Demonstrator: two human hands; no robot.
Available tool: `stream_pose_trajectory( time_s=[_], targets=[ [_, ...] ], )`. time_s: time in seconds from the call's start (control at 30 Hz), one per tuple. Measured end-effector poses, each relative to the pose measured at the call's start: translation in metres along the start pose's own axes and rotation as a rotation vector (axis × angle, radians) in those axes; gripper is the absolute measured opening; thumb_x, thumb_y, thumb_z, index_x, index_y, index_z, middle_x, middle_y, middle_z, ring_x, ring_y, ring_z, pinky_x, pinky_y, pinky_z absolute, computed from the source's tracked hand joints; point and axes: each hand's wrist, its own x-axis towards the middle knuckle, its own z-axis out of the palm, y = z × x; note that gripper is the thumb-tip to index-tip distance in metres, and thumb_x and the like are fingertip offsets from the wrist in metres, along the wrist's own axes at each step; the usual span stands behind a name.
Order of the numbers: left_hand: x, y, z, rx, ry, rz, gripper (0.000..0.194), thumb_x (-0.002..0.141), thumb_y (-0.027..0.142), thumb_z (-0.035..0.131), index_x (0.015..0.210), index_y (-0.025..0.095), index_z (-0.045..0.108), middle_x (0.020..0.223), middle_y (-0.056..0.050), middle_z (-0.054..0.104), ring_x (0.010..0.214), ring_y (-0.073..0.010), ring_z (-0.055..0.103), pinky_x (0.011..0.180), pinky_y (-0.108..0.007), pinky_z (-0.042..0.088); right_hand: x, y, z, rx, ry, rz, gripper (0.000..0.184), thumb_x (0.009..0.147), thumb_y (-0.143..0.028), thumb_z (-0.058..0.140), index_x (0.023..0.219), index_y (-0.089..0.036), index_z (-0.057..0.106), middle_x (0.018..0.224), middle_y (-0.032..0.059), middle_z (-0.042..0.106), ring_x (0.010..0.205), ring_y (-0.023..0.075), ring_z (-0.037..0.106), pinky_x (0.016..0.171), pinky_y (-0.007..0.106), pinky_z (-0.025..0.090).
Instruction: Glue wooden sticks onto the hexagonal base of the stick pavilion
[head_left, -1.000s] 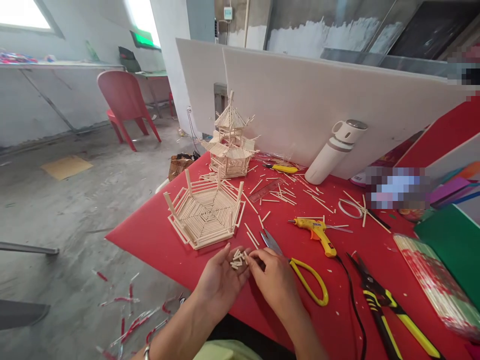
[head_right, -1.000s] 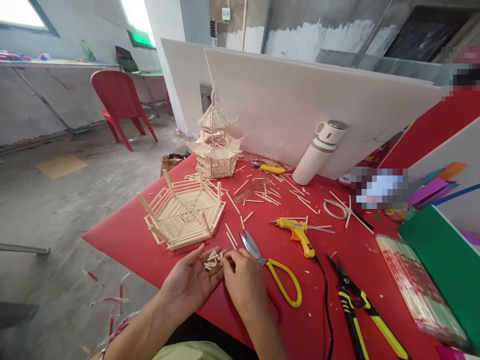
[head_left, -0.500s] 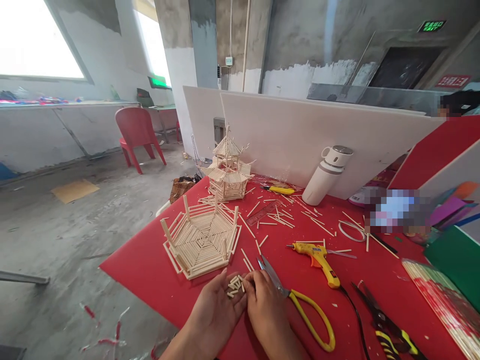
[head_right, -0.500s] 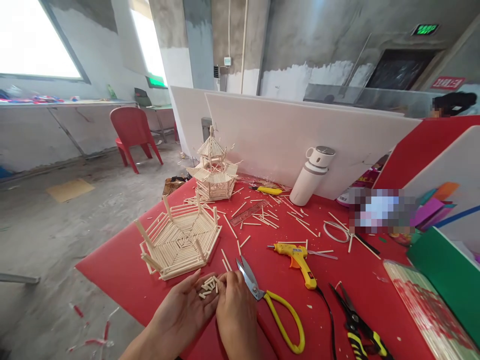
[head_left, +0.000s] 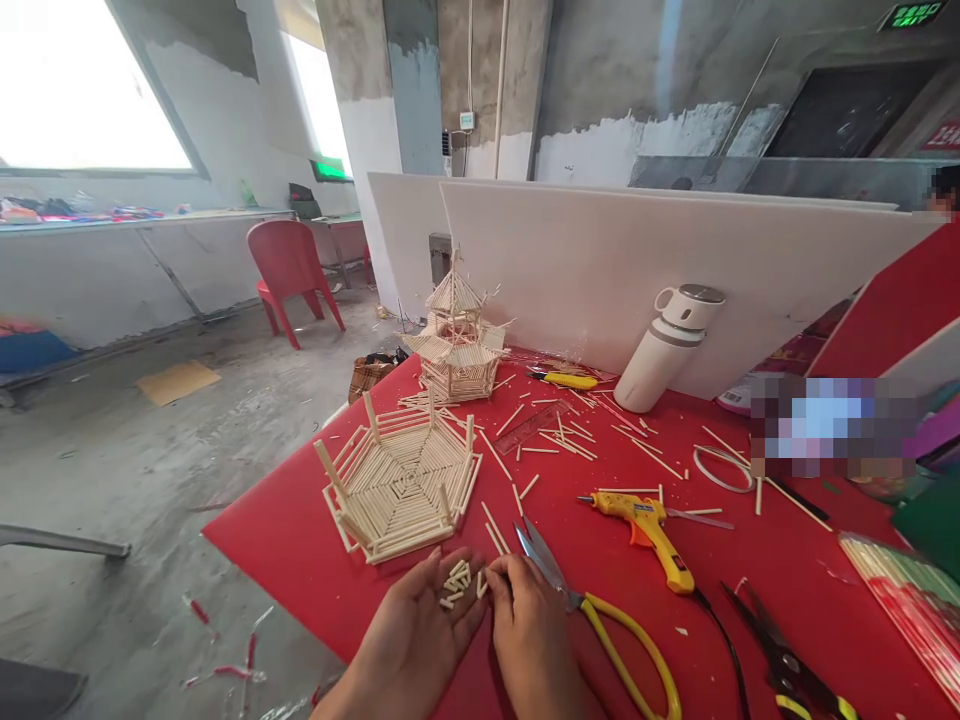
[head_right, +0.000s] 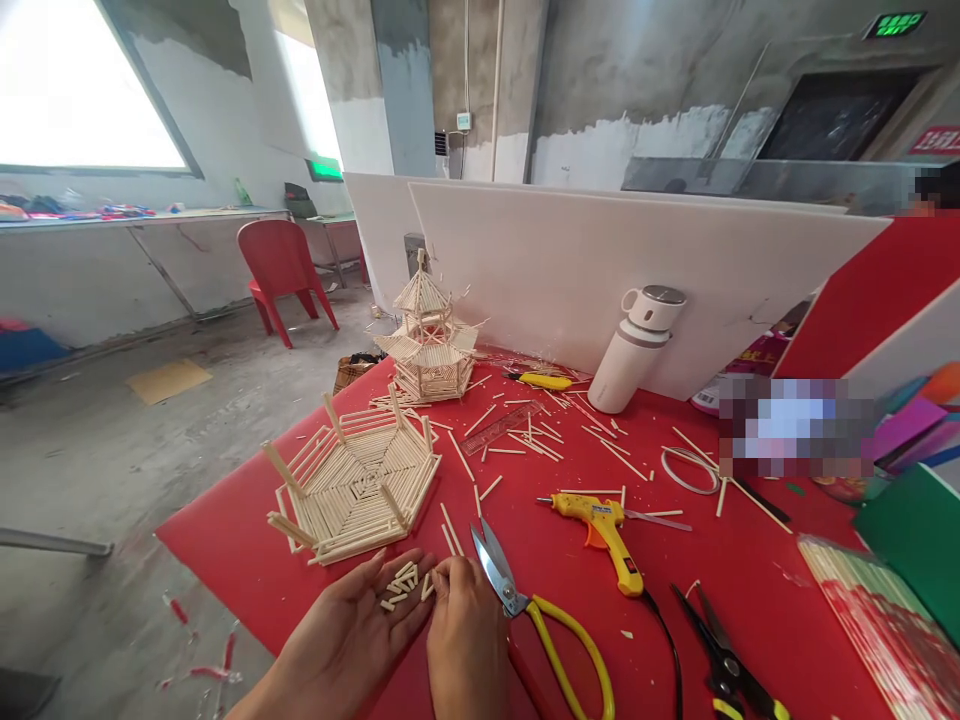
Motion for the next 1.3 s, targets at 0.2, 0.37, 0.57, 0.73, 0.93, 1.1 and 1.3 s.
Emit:
stream_pose_trajectory(
  time_s=[0.2, 0.37, 0.57, 0.73, 0.93, 1.1, 1.3],
  targets=[
    [0.001, 0.001, -0.002, -0.019, -0.016, 0.002, 0.021, 0.095, 0.019, 0.049, 0.099, 0.006, 0.065, 0.097, -0.019, 0.074, 0.091, -0.0261, 0.073, 0.086, -0.039, 0.058, 0.003, -0.004, -0.011, 0.104, -0.063, 0.028, 0.026, 0.093, -0.013, 0.046, 0.099, -0.021, 0.070, 0.096, 0.0067, 0.076, 0.083, 0.0202, 0.072, 0.070, 0.028, 0.051],
    [-0.001, -0.001, -0.002, -0.037, -0.066, 0.003, 0.022, 0.095, 0.020, 0.049, 0.103, 0.006, 0.064, 0.096, -0.016, 0.074, 0.090, -0.0238, 0.073, 0.087, -0.037, 0.058, 0.005, -0.012, -0.023, 0.133, -0.118, 0.101, 0.025, 0.092, -0.014, 0.050, 0.104, -0.020, 0.071, 0.099, 0.0071, 0.077, 0.090, 0.0208, 0.072, 0.077, 0.029, 0.053],
    [-0.002, -0.003, 0.000, -0.014, -0.072, 0.022, 0.025, 0.096, 0.022, 0.047, 0.104, 0.006, 0.065, 0.094, -0.016, 0.073, 0.088, -0.0233, 0.073, 0.084, -0.035, 0.058, 0.004, -0.014, -0.026, 0.166, -0.159, 0.090, 0.024, 0.085, -0.014, 0.060, 0.104, -0.023, 0.072, 0.097, 0.0055, 0.076, 0.085, 0.0205, 0.071, 0.079, 0.031, 0.055],
    [-0.005, -0.003, 0.003, 0.004, -0.081, 0.045, 0.025, 0.097, 0.023, 0.046, 0.104, 0.008, 0.065, 0.102, -0.016, 0.073, 0.093, -0.0239, 0.072, 0.085, -0.037, 0.059, 0.004, -0.014, -0.025, 0.162, -0.149, 0.107, 0.033, 0.082, -0.005, 0.053, 0.104, -0.023, 0.072, 0.098, 0.0050, 0.076, 0.088, 0.0202, 0.071, 0.081, 0.030, 0.055],
    [-0.011, -0.004, 0.004, 0.035, -0.109, 0.067, 0.028, 0.098, 0.027, 0.046, 0.101, 0.008, 0.067, 0.096, -0.016, 0.074, 0.091, -0.0246, 0.072, 0.080, -0.035, 0.059, 0.006, -0.017, -0.029, 0.218, -0.197, 0.105, 0.023, 0.083, -0.013, 0.060, 0.101, -0.020, 0.072, 0.096, 0.0064, 0.075, 0.081, 0.0189, 0.071, 0.074, 0.027, 0.056],
    [-0.012, -0.008, 0.003, 0.053, -0.102, 0.099, 0.030, 0.099, 0.030, 0.047, 0.101, 0.010, 0.069, 0.108, -0.016, 0.073, 0.102, -0.0227, 0.070, 0.093, -0.033, 0.056, 0.006, -0.016, -0.026, 0.111, -0.175, 0.066, 0.023, 0.085, -0.013, 0.059, 0.101, -0.021, 0.074, 0.093, 0.0060, 0.074, 0.084, 0.0201, 0.070, 0.076, 0.029, 0.054],
    [-0.013, -0.010, -0.002, 0.102, -0.090, 0.211, 0.022, 0.093, 0.017, 0.056, 0.108, 0.015, 0.073, 0.122, -0.011, 0.071, 0.116, -0.0203, 0.064, 0.109, -0.033, 0.046, 0.002, -0.011, -0.021, -0.049, -0.120, 0.026, 0.027, 0.089, -0.011, 0.052, 0.105, -0.020, 0.073, 0.095, 0.0083, 0.073, 0.089, 0.0218, 0.069, 0.079, 0.031, 0.051]
  ],
)
